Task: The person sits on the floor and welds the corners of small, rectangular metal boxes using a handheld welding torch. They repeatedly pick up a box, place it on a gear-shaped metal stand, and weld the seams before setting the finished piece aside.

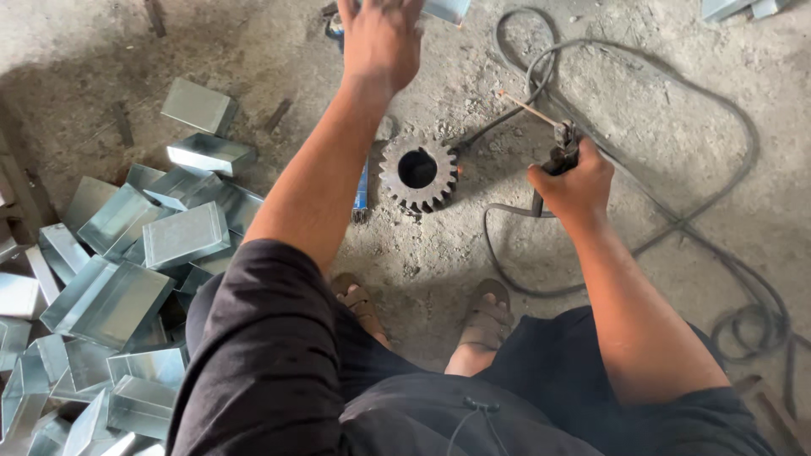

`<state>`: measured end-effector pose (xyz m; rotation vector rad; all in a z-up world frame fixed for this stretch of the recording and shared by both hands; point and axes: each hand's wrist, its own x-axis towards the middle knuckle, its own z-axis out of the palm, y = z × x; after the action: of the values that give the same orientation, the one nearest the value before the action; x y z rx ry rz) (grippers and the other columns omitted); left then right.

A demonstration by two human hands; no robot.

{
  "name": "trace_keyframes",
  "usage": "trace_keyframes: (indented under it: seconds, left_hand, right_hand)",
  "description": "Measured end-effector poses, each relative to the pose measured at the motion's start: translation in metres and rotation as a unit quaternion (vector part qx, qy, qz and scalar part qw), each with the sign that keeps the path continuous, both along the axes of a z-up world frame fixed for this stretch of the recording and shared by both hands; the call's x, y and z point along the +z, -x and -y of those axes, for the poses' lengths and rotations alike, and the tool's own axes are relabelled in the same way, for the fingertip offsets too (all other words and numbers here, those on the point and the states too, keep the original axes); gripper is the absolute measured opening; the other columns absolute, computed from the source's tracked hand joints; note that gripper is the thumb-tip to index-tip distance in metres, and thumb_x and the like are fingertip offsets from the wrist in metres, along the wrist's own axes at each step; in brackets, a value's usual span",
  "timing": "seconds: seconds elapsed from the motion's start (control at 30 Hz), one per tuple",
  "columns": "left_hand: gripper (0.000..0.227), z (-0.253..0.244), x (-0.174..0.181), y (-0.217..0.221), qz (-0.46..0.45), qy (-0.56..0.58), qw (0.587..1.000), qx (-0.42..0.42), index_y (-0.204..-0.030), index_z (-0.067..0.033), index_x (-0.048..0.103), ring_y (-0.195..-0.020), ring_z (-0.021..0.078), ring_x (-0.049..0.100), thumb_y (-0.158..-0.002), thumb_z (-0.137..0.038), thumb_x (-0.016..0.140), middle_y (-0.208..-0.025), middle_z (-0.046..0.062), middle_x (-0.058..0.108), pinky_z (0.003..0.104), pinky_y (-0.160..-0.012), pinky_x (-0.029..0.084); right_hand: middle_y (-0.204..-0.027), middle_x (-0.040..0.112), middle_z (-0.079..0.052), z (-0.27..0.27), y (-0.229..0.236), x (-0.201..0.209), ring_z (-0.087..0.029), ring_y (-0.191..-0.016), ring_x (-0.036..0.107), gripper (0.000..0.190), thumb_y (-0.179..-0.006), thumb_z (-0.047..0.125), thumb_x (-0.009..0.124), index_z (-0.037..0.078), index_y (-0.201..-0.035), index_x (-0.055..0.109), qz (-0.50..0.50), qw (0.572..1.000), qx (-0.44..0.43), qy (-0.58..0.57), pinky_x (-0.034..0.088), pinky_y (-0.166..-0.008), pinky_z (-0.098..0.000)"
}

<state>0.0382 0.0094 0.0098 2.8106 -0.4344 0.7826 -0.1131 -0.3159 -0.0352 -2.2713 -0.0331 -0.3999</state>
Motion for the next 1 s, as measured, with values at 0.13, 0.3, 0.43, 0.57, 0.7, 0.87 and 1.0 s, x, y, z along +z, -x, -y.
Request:
trace_keyframes:
  seconds: [0.13, 0.3, 0.43, 0.57, 0.7, 0.87, 1.0]
  left_hand:
    - [0.035, -0.043, -0.002, 0.039, -0.178, -0.049, 0.982, 0.043, -0.121, -0.0191, 0.070, -0.127, 0.0308, 0.055, -0.089, -0.032, 0.070, -0.122, 0.007, 0.070, 0.058, -0.106, 0.028]
    - [0.058, -0.166, -0.027, 0.077, -0.411, -0.101, 0.897, 0.125, -0.135, -0.0269, 0.064, -0.132, 0.0298, 0.054, -0.084, -0.050, 0.076, -0.137, 0.005, 0.064, 0.066, -0.112, 0.028]
    - [0.053, -0.268, -0.076, 0.125, -0.435, -0.026, 0.883, 0.174, -0.131, -0.0209, 0.070, -0.116, 0.0347, 0.067, -0.088, -0.052, 0.073, -0.125, 0.010, 0.072, 0.046, -0.098, 0.053]
    - [0.044, -0.335, -0.148, 0.217, -0.422, 0.081, 0.854, 0.293, -0.114, -0.0154, 0.078, -0.103, 0.0385, 0.069, -0.091, -0.053, 0.073, -0.111, 0.014, 0.075, 0.048, -0.089, 0.055]
    - [0.037, -0.337, -0.225, 0.299, -0.397, 0.220, 0.815, 0.359, -0.100, -0.0132, 0.079, -0.095, 0.0367, 0.072, -0.081, -0.044, 0.078, -0.101, 0.014, 0.076, 0.044, -0.087, 0.057]
    - [0.024, -0.309, -0.261, 0.349, -0.265, 0.267, 0.827, 0.418, -0.094, -0.0126, 0.081, -0.100, 0.0382, 0.070, -0.080, -0.030, 0.075, -0.102, 0.019, 0.075, 0.046, -0.088, 0.058]
    - [0.029, -0.297, -0.241, 0.360, -0.294, 0.291, 0.798, 0.439, -0.098, -0.0143, 0.079, -0.109, 0.0339, 0.066, -0.080, -0.037, 0.078, -0.114, 0.012, 0.070, 0.046, -0.089, 0.055]
  right_hand:
    - [-0.075, 0.069, -0.009, -0.001, -0.001, -0.005, -0.022, -0.063, 0.067, 0.038, -0.073, 0.027, 0.086, 0.003, -0.088, 0.060, 0.033, 0.998, 0.012, 0.051, 0.055, -0.064, -0.0369]
    - [-0.082, 0.071, -0.014, 0.001, -0.001, -0.018, -0.030, -0.072, 0.070, 0.043, -0.073, 0.029, 0.088, 0.001, -0.096, 0.065, 0.062, 0.995, 0.026, 0.078, 0.056, -0.070, -0.0425]
    - [-0.086, 0.071, -0.014, 0.012, -0.003, -0.038, -0.031, -0.078, 0.071, 0.049, -0.075, 0.033, 0.090, 0.001, -0.103, 0.066, 0.042, 0.994, 0.049, 0.084, 0.056, -0.073, -0.0434]
    - [-0.086, 0.069, -0.006, 0.028, -0.003, -0.066, -0.022, -0.078, 0.065, 0.045, -0.075, 0.032, 0.090, 0.003, -0.097, 0.064, -0.033, 0.995, 0.075, 0.052, 0.053, -0.074, -0.0419]
    - [-0.093, 0.069, -0.007, 0.039, -0.015, -0.096, -0.024, -0.080, 0.065, 0.047, -0.080, 0.030, 0.094, 0.003, -0.096, 0.059, -0.010, 0.983, 0.111, 0.144, 0.053, -0.079, -0.0410]
    - [-0.101, 0.065, -0.008, 0.042, -0.027, -0.122, -0.022, -0.084, 0.063, 0.049, -0.086, 0.026, 0.091, -0.002, -0.107, 0.057, 0.005, 0.978, 0.163, 0.127, 0.054, -0.084, -0.0375]
    - [-0.102, 0.064, -0.009, 0.033, -0.031, -0.127, -0.022, -0.084, 0.061, 0.049, -0.089, 0.024, 0.090, -0.005, -0.108, 0.056, -0.003, 0.979, 0.182, 0.095, 0.054, -0.083, -0.0353]
